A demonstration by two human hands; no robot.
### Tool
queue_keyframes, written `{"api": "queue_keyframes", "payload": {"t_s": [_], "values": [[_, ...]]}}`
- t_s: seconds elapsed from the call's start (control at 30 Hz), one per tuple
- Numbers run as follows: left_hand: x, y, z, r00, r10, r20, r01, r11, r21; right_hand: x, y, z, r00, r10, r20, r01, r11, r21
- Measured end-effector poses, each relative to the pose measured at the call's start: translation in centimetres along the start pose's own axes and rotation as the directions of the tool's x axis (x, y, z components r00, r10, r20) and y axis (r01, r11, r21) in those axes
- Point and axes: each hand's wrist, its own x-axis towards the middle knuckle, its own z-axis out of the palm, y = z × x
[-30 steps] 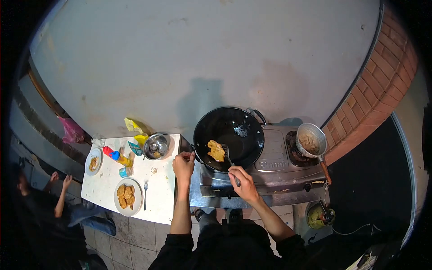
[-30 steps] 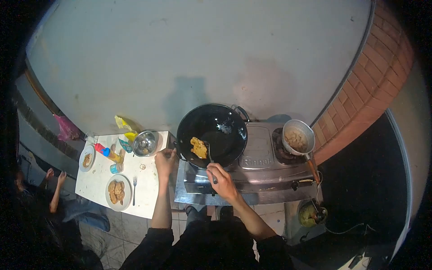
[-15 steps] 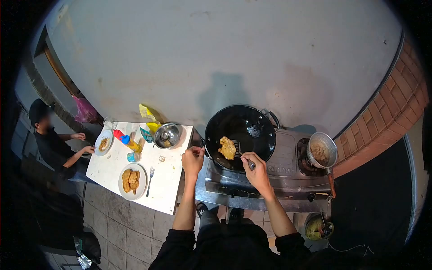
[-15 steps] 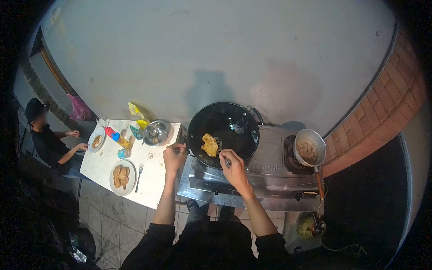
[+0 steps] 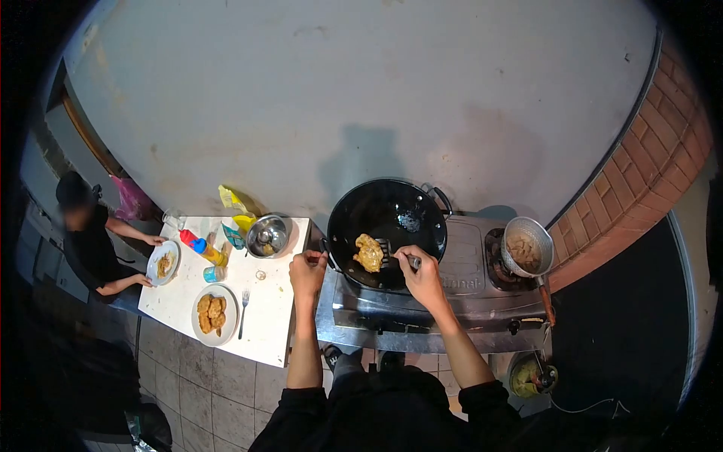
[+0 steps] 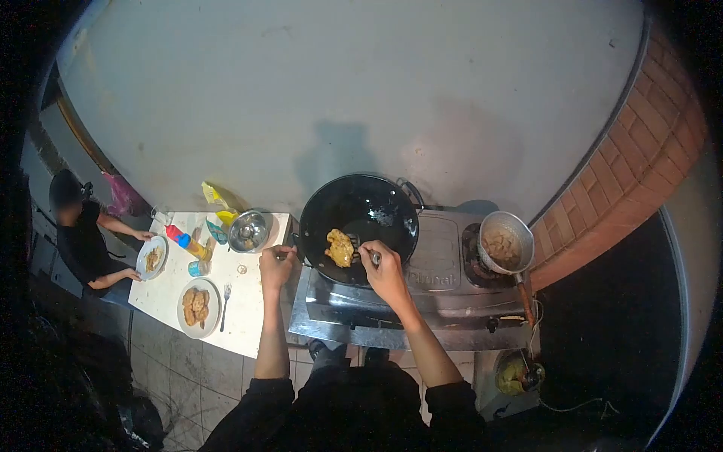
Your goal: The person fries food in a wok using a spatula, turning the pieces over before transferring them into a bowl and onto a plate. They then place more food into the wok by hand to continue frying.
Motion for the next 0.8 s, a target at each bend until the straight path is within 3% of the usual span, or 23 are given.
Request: {"api": "queue_keyframes", "payload": {"t_s": [0.27, 0.47, 0.6, 0.67, 0.77, 0.8], "values": [[0.3, 0.2, -0.4, 0.999, -0.014, 0.046, 0.015, 1.0, -0.011, 2.8, 1.6, 0.3, 0.992, 0.067, -0.107, -0.072, 0.996, -0.045], [0.4, 0.2, -0.5, 0.997, -0.032, 0.073, 0.032, 0.999, -0.004, 4.5, 2.7, -0.2, 0.979, 0.172, -0.109, -0.169, 0.985, 0.033], [0.3, -0.2, -0.3, 0.999, 0.004, 0.041, -0.003, 1.0, -0.014, 7.0, 4.9, -1.0, 0.994, 0.044, -0.1, -0.048, 0.998, -0.033], [0.4, -0.1, -0.4, 0.999, 0.001, 0.05, 0.0, 1.0, -0.015, 8.6, 3.1, -1.5, 0.996, 0.061, -0.065, -0.063, 0.997, -0.041], [0.3, 0.5, -0.7, 0.998, -0.008, 0.066, 0.009, 1.0, -0.003, 10.6, 1.5, -1.5, 0.977, 0.047, 0.208, -0.013, 0.987, -0.158], [0.3, 0.6, -0.7, 0.997, -0.015, 0.07, 0.015, 1.0, 0.005, 10.9, 1.1, -1.2, 0.977, 0.047, 0.207, -0.013, 0.987, -0.158]]}}
